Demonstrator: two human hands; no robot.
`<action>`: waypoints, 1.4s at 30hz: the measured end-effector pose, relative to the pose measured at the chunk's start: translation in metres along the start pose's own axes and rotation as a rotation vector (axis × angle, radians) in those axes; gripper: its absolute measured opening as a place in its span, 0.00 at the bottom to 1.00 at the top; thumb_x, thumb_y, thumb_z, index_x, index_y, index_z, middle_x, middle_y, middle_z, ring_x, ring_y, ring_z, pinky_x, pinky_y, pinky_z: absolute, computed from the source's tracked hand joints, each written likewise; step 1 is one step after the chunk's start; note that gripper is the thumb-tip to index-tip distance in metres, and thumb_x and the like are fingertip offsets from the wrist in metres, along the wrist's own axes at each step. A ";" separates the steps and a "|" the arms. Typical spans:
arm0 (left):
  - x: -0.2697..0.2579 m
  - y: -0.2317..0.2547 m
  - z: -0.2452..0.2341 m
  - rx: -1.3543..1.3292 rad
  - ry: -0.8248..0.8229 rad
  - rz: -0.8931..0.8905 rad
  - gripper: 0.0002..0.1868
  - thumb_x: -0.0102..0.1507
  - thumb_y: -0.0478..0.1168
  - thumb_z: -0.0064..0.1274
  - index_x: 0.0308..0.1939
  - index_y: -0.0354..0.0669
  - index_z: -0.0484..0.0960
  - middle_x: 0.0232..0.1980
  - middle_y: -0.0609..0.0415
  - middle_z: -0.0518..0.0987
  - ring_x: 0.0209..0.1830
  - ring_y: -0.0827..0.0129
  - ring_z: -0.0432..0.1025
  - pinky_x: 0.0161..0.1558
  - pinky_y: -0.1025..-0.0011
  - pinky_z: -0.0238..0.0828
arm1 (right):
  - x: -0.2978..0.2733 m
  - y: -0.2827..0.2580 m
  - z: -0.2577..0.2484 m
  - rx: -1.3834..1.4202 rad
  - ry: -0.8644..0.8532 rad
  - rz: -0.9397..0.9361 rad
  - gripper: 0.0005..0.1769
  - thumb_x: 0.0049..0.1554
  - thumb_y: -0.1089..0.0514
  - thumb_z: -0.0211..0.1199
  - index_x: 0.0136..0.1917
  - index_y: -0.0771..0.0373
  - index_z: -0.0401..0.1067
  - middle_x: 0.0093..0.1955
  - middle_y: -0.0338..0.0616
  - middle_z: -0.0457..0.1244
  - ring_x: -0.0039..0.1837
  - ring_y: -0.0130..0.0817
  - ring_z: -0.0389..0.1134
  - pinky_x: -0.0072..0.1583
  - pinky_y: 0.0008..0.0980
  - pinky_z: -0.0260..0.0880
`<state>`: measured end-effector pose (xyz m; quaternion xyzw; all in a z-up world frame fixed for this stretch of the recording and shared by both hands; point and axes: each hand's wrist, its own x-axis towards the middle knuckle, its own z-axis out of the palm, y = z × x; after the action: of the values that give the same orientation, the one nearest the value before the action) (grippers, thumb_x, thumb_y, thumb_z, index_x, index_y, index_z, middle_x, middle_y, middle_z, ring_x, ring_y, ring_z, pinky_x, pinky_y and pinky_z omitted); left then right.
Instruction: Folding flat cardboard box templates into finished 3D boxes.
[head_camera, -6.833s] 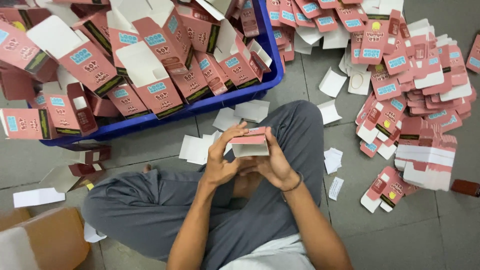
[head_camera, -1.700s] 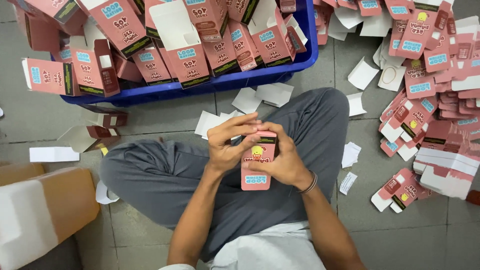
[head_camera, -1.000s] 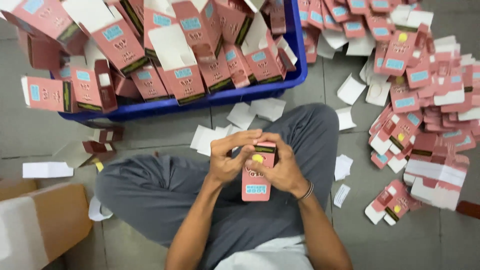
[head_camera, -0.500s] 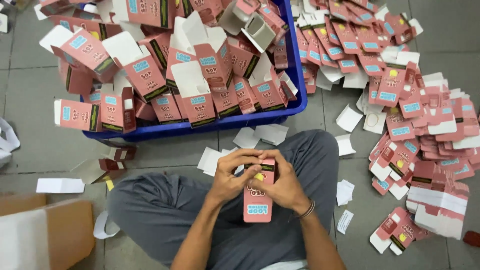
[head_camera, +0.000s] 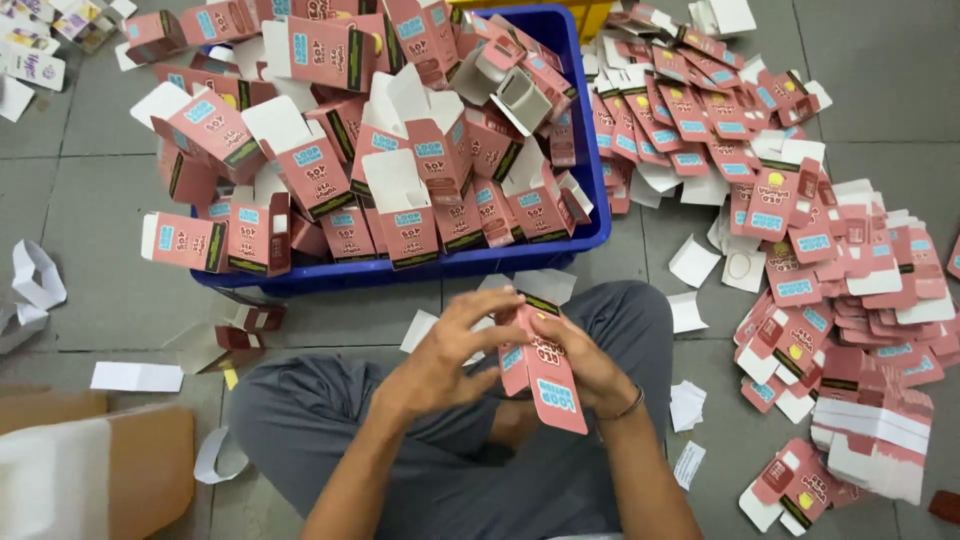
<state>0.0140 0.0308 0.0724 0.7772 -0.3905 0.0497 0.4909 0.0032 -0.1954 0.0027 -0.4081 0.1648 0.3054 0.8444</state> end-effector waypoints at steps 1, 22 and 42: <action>0.005 0.002 0.000 0.000 -0.002 0.010 0.24 0.56 0.35 0.63 0.57 0.47 0.80 0.66 0.42 0.73 0.70 0.39 0.66 0.68 0.45 0.59 | 0.004 -0.001 -0.009 -0.001 0.001 -0.010 0.15 0.63 0.55 0.57 0.61 0.62 0.67 0.35 0.54 0.68 0.33 0.37 0.73 0.34 0.31 0.74; 0.073 -0.001 0.026 -0.316 0.497 -0.139 0.41 0.50 0.47 0.75 0.62 0.36 0.76 0.44 0.47 0.85 0.43 0.60 0.81 0.52 0.59 0.77 | -0.017 -0.009 -0.076 -0.388 0.286 -0.664 0.42 0.49 0.55 0.72 0.72 0.69 0.60 0.61 0.73 0.63 0.62 0.66 0.68 0.54 0.62 0.78; -0.005 -0.121 0.103 0.486 -0.184 -0.841 0.32 0.56 0.50 0.69 0.58 0.36 0.81 0.50 0.37 0.81 0.50 0.45 0.79 0.49 0.52 0.77 | -0.004 0.028 -0.152 -0.531 0.530 -0.875 0.32 0.46 0.64 0.80 0.60 0.66 0.69 0.54 0.45 0.68 0.58 0.31 0.69 0.58 0.28 0.71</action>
<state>0.0589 -0.0235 -0.0707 0.9607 -0.0619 -0.1316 0.2365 -0.0224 -0.3035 -0.1054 -0.6988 0.1042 -0.1542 0.6907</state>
